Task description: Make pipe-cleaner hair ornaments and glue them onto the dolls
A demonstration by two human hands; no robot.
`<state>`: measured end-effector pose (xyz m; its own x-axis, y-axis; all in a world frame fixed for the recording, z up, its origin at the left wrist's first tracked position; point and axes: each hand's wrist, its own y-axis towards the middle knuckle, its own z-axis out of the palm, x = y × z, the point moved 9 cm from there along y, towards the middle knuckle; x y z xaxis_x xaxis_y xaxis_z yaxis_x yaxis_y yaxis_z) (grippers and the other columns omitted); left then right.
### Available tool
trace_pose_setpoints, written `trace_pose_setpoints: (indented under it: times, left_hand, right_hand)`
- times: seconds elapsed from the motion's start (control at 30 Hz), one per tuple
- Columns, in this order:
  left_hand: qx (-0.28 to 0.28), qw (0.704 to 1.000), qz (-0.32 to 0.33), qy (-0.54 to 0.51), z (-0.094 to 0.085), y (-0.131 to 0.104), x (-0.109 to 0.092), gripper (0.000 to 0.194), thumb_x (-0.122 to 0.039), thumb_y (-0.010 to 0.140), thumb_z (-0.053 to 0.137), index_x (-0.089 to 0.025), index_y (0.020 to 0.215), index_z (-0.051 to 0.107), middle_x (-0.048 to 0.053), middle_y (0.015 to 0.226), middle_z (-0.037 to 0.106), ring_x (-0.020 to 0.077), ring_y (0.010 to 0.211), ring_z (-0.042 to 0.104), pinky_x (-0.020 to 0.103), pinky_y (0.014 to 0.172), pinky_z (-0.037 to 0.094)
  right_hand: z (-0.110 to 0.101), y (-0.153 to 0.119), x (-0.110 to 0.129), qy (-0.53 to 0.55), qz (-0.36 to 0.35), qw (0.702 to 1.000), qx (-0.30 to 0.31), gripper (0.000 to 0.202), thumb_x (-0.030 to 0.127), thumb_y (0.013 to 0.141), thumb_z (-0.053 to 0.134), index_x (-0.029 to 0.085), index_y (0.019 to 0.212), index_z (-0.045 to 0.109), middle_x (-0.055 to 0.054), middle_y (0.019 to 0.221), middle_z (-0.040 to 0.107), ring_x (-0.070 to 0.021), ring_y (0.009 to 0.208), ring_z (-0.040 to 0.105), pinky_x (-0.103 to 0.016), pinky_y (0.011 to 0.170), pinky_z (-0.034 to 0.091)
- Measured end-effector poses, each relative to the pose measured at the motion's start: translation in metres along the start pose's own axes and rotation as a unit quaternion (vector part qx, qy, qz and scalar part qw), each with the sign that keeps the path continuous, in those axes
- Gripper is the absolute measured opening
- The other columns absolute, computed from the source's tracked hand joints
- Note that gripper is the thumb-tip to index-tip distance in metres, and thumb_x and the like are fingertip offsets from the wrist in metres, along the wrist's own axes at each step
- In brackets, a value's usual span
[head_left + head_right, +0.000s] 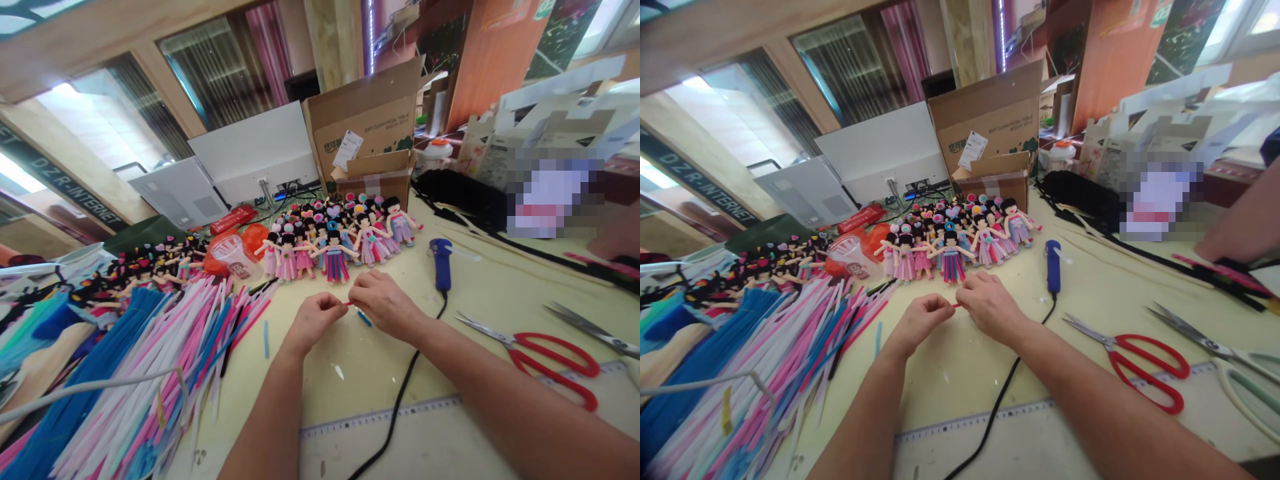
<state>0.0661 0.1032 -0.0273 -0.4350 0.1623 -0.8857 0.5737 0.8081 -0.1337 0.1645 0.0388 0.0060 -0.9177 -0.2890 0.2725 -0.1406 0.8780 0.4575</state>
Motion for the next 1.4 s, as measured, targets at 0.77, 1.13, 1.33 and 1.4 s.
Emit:
trace_pose_setpoints:
  times: [0.77,1.13,1.33,1.4]
  left_hand:
    - [-0.119,0.981,0.022,-0.152,-0.004,0.001,0.006,0.024,-0.038,0.063,0.063,-0.017,0.058,0.052,-0.005,0.055,0.046,0.0103,0.057,0.039,0.025,0.06,0.033]
    - [-0.073,0.988,-0.012,-0.132,0.001,0.005,0.013,0.029,-0.045,0.064,0.064,-0.016,0.066,0.058,-0.001,0.062,0.055,0.0115,0.06,0.045,0.025,0.06,0.036]
    - [-0.014,0.993,-0.032,-0.116,-0.003,0.003,0.011,0.039,-0.054,0.071,0.054,-0.016,0.07,0.063,0.003,0.071,0.062,0.0124,0.064,0.05,0.024,0.061,0.036]
    - [0.007,0.993,-0.03,-0.113,0.0,0.003,0.009,0.034,-0.05,0.068,0.06,-0.016,0.066,0.063,0.002,0.067,0.061,0.0118,0.063,0.049,0.025,0.061,0.035]
  right_hand:
    - [-0.002,-0.002,0.009,0.032,0.018,0.996,-0.076,0.014,0.015,0.087,0.051,0.018,0.074,0.054,-0.004,0.074,0.059,-0.0176,0.073,0.048,-0.03,0.068,0.029]
    - [0.002,-0.002,0.007,0.005,0.032,0.996,-0.079,0.016,0.016,0.089,0.049,0.018,0.076,0.057,-0.005,0.077,0.058,-0.0183,0.075,0.045,-0.03,0.067,0.028]
    - [-0.001,0.0,0.0,-0.006,0.017,0.999,-0.033,0.015,0.016,0.089,0.05,0.019,0.081,0.061,-0.006,0.087,0.06,-0.0197,0.085,0.046,-0.031,0.072,0.028]
    - [0.001,-0.001,0.001,-0.007,0.008,1.0,-0.022,0.014,0.014,0.088,0.051,0.019,0.081,0.062,-0.006,0.091,0.061,-0.0203,0.088,0.046,-0.032,0.073,0.028]
